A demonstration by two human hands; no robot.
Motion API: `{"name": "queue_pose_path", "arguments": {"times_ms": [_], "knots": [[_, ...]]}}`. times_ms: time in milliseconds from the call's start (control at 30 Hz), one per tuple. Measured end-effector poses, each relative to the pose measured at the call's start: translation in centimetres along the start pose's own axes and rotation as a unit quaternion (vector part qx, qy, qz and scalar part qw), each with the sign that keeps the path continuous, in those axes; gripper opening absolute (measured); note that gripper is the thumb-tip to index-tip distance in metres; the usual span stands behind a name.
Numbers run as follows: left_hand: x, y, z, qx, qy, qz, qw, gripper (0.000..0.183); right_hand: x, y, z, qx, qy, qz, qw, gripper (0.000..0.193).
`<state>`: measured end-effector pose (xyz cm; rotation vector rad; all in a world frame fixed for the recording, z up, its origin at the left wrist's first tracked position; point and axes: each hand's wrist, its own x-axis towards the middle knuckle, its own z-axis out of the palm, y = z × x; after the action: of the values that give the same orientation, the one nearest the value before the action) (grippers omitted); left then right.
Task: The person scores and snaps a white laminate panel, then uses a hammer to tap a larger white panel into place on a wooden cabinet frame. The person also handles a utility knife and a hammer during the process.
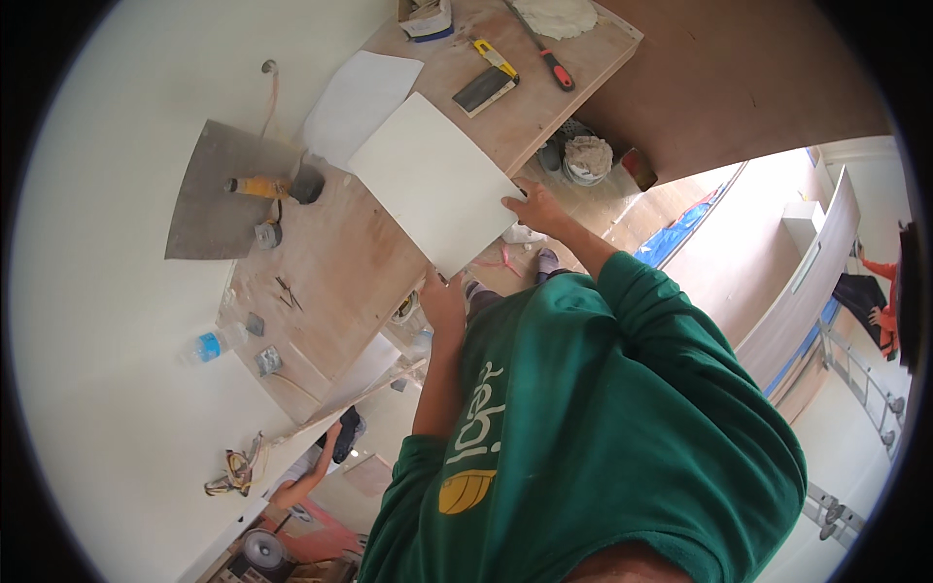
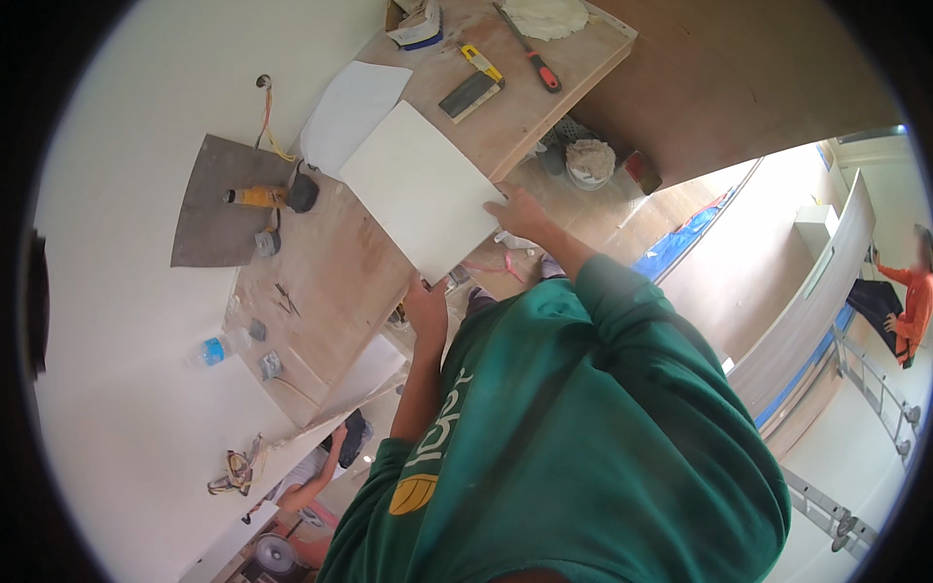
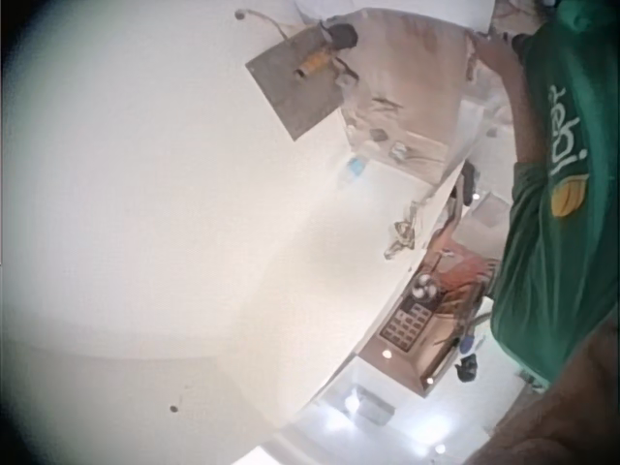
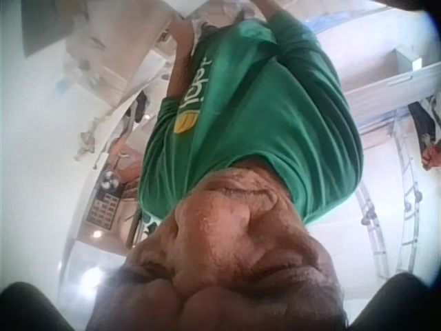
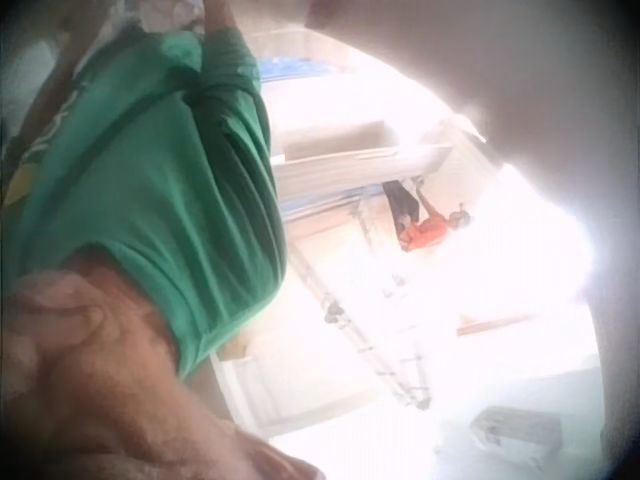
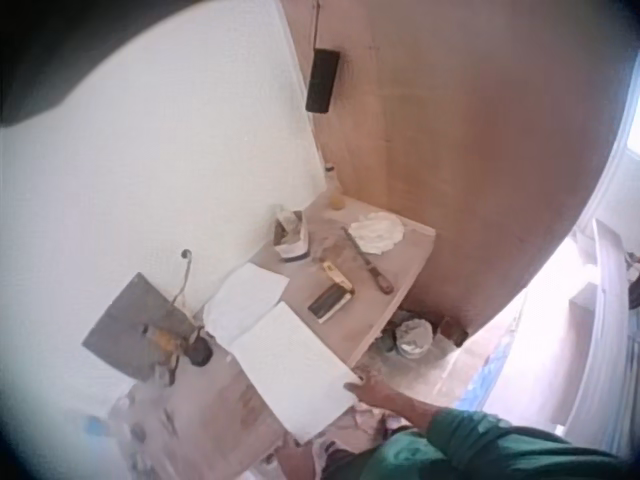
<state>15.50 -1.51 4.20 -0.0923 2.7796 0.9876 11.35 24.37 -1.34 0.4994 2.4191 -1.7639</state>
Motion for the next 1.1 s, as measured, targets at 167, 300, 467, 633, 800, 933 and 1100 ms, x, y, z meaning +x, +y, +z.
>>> {"name": "queue_pose_path", "arguments": {"times_ms": [167,300,467,633,800,933,1100], "knots": [[-0.1,-2.6,-0.8,0.035,0.038,0.159,0.986,0.021,-0.4,-2.2,-0.2,0.027,-0.029,0.077,0.996,0.047],[0.3,-3.8,-2.2,0.060,-0.027,0.147,0.987,0.021,1.2,-0.9,-0.4,0.012,-0.027,0.082,0.996,0.052],[-1.7,-6.1,-4.4,-0.179,-0.004,0.060,0.982,0.029,-1.0,-1.6,1.6,-0.019,-0.012,-0.041,0.999,0.053],[-4.1,-1.8,-12.0,-0.318,-0.027,-0.178,0.931,0.058,-7.6,-10.2,3.5,0.181,-0.076,0.063,0.979,0.036],[-2.9,-2.5,-16.7,-0.293,-0.032,-0.185,0.937,0.064,-13.5,-13.1,6.1,0.286,-0.117,0.149,0.939,0.034],[-1.8,-6.0,-20.2,-0.276,-0.044,-0.169,0.945,0.058,-16.9,-13.6,10.9,0.301,-0.097,0.157,0.936,0.036],[1.4,-8.7,-20.8,-0.295,-0.058,-0.122,0.946,0.044,-19.7,-13.6,14.6,0.363,0.006,0.163,0.917,0.036]]}}
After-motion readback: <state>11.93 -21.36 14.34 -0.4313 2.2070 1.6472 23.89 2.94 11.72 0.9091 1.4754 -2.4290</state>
